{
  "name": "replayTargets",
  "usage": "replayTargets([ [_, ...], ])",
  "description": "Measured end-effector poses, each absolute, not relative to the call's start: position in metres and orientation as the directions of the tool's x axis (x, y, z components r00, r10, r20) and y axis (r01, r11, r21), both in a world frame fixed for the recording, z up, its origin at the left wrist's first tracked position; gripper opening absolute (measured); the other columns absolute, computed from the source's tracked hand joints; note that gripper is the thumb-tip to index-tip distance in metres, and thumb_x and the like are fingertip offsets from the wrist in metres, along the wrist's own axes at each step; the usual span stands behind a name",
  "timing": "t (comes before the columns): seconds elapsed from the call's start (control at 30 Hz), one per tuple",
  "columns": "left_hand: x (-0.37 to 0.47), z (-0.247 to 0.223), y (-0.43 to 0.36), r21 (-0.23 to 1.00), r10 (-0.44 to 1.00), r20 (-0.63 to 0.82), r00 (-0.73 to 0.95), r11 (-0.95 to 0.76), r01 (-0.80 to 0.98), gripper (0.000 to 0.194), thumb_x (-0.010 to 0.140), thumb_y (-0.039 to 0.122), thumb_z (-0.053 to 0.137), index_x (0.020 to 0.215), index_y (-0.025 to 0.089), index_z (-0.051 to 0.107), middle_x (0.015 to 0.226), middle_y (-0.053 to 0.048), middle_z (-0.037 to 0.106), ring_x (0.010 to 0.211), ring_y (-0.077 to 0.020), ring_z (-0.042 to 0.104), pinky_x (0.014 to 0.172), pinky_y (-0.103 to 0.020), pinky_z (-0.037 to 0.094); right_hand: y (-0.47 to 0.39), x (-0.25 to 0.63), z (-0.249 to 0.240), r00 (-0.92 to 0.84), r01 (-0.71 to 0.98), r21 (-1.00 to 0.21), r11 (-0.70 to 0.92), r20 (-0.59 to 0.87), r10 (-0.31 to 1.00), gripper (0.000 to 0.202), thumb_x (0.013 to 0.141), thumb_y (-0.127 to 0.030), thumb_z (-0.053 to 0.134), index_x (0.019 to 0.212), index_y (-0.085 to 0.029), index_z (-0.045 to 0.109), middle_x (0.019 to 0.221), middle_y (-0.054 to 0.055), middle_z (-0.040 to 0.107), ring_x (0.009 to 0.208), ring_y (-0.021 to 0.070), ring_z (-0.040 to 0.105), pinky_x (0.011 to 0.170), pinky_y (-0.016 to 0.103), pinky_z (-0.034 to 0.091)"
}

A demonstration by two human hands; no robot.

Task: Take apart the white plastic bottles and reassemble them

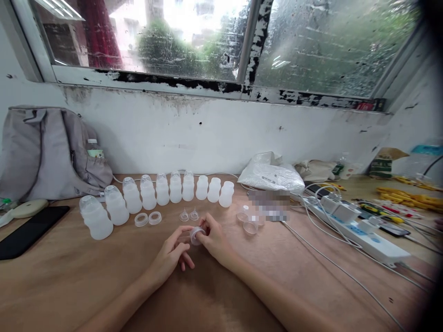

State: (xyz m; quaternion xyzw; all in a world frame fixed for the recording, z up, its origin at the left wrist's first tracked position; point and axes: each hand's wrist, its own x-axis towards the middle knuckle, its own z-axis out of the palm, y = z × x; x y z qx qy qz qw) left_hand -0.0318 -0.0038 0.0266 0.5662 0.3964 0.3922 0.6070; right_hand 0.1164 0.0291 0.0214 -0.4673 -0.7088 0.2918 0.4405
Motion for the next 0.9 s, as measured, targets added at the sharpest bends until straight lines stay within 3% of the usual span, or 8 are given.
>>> replayTargets([
  [0.23,-0.027,0.031,-0.008,0.986,0.916,-0.090,0.391,0.137,-0.094,0.043,0.070,0.030,0.047,0.111,0.025,0.037,0.107,-0.008,0.053,0.051,-0.0114,0.062,0.039,-0.018,0.039,0.037,0.122,0.013,-0.189,0.414,-0.800,0.435,0.392,0.900,0.018,0.061,-0.006,0.043,0.071,-0.021,0.041,0.056,-0.008,0.039,0.051,0.0089,0.036,0.047,0.019,0.031],
  [0.43,-0.029,0.021,0.007,0.992,0.979,-0.045,0.200,0.068,-0.110,0.057,0.068,0.045,0.058,0.114,0.023,0.034,0.085,-0.004,0.058,0.047,-0.0096,0.056,0.033,-0.016,0.038,0.034,0.121,0.014,-0.259,0.371,-0.787,0.493,0.422,0.869,0.015,0.070,-0.015,0.051,0.083,-0.020,0.045,0.065,-0.005,0.050,0.054,0.0091,0.044,0.049,0.019,0.036],
  [0.57,-0.036,0.015,0.014,0.994,0.966,0.102,0.238,-0.107,0.009,0.037,0.069,0.042,0.059,0.093,0.014,0.053,0.070,-0.002,0.057,0.050,-0.0098,0.052,0.035,-0.016,0.038,0.034,0.117,0.016,-0.328,0.433,-0.705,0.562,0.458,0.826,0.016,0.070,-0.015,0.053,0.083,-0.020,0.046,0.064,-0.005,0.051,0.053,0.0090,0.045,0.050,0.019,0.036],
  [0.67,-0.046,0.016,0.020,0.990,0.983,0.143,0.115,-0.144,-0.004,0.032,0.072,0.043,0.055,0.086,0.014,0.055,0.069,-0.001,0.055,0.051,-0.0093,0.051,0.036,-0.016,0.037,0.047,0.117,0.021,-0.325,0.510,-0.638,0.576,0.478,0.816,0.018,0.073,-0.018,0.052,0.090,-0.019,0.047,0.063,-0.004,0.052,0.052,0.0099,0.047,0.051,0.021,0.038],
  [0.8,-0.061,0.019,0.029,0.990,0.993,0.095,-0.070,-0.102,-0.101,0.035,0.070,0.046,0.055,0.085,0.014,0.053,0.074,-0.001,0.053,0.050,-0.0080,0.052,0.038,-0.016,0.037,0.088,0.122,0.038,-0.140,0.666,-0.573,0.478,0.533,0.834,0.031,0.080,-0.020,0.044,0.110,-0.018,0.042,0.066,-0.001,0.055,0.059,0.0138,0.054,0.058,0.025,0.041],
  [0.9,-0.069,0.019,0.034,0.977,0.993,0.033,-0.110,-0.055,-0.204,0.036,0.069,0.048,0.055,0.083,0.015,0.051,0.079,0.000,0.052,0.049,-0.0063,0.053,0.038,-0.015,0.037,0.123,0.126,0.056,-0.067,0.827,-0.462,0.321,0.486,0.872,0.042,0.080,-0.017,0.041,0.122,-0.018,0.035,0.075,0.003,0.061,0.068,0.0159,0.057,0.061,0.025,0.040],
])
